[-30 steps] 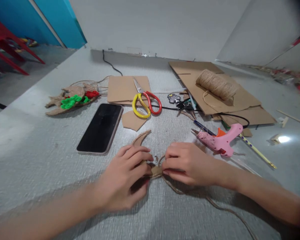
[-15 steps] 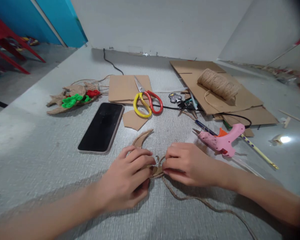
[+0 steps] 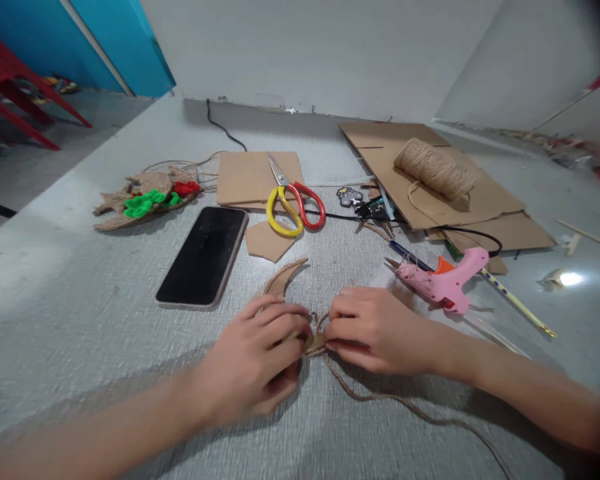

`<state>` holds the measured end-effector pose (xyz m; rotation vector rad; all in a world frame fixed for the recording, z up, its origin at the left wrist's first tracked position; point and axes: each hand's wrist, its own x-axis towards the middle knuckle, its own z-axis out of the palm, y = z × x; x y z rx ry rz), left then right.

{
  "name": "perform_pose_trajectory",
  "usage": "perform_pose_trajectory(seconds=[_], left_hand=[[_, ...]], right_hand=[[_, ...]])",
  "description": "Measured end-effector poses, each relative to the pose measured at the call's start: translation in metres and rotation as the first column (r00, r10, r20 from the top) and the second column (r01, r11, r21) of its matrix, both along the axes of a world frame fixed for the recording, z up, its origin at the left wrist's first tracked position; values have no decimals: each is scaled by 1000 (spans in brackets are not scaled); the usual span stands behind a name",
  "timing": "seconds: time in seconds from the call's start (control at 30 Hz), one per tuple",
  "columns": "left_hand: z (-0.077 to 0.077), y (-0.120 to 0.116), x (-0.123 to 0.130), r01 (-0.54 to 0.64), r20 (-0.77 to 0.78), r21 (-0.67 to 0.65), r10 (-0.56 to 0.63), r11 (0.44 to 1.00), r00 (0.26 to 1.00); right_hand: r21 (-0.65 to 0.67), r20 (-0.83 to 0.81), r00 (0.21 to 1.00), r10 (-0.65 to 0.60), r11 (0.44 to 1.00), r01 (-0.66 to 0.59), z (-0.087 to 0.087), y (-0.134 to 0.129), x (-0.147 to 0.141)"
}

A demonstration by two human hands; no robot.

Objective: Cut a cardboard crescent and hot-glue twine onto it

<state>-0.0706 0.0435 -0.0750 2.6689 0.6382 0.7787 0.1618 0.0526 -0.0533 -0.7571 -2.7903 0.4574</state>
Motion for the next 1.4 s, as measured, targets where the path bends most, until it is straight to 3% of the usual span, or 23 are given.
perform_pose_trajectory(seconds=[0.33, 0.57, 0.77, 1.4], left_hand=[[2, -1, 2, 32, -45, -68, -35, 997, 998], [2, 1, 1, 34, -20, -139, -37, 990, 999], [5, 1, 1, 8, 19, -221, -4, 975, 1000], [-1, 0, 1, -3, 11, -54, 4, 999, 1000]], right_hand=[[7, -52, 998, 18, 1000, -18, -2, -2, -3], [-18, -36, 999, 33, 999, -34, 8, 1, 1], [0, -19, 999, 35, 999, -35, 1, 2, 1], [-97, -4, 998, 60, 993, -60, 5, 3, 5]])
